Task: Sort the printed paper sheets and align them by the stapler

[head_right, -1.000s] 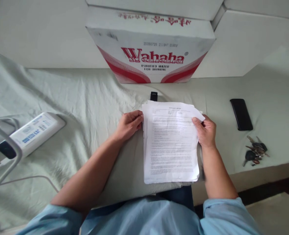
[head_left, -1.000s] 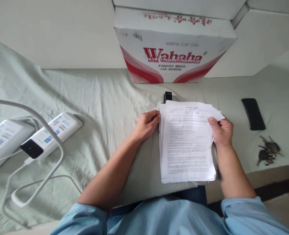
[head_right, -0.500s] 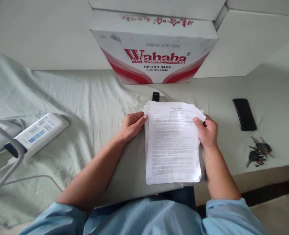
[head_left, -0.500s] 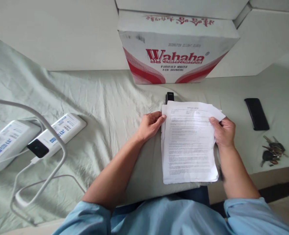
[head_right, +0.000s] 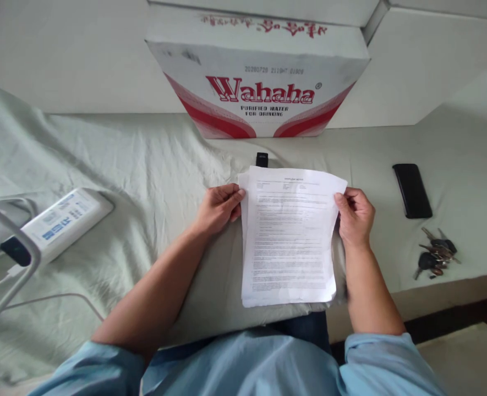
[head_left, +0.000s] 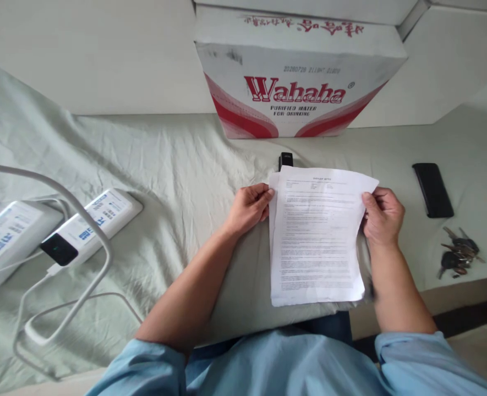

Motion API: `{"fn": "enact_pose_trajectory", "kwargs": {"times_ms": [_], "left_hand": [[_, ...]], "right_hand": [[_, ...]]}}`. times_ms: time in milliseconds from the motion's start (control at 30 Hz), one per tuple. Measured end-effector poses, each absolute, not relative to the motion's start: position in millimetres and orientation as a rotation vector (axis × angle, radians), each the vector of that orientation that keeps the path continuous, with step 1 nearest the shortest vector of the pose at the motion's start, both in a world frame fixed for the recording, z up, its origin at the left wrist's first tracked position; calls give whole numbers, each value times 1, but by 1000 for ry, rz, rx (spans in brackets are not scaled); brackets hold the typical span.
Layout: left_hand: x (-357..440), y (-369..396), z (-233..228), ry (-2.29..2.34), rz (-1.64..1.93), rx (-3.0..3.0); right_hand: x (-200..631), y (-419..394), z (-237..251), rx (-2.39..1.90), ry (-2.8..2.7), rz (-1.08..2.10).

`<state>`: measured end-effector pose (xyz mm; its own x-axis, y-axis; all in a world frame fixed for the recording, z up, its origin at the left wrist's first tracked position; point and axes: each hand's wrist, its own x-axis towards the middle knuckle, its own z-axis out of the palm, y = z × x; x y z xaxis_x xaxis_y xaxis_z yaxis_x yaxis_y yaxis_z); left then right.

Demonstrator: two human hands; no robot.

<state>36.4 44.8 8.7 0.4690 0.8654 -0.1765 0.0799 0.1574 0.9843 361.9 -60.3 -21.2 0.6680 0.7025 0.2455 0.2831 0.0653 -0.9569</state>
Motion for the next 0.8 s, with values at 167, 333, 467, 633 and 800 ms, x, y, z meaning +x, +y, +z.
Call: {"fn": "enact_pose_trajectory", "kwargs": {"times_ms": [167, 333, 467, 633, 800], "left_hand": [[36, 45, 8, 933, 719, 1280], [37, 46, 5, 883, 723, 1208], [37, 47, 3, 871, 711, 1186], [37, 47, 5, 867, 715, 1193], [36, 45, 10, 891, 701, 1248]], "right_hand": [[360, -62, -18, -1511, -878, 356], [355, -62, -15, -1493, -897, 419], [353, -60, -17, -1528, -892, 424], [351, -60, -16, -1546, -895, 433], [348, -59, -14, -1554, -876, 439]]}}
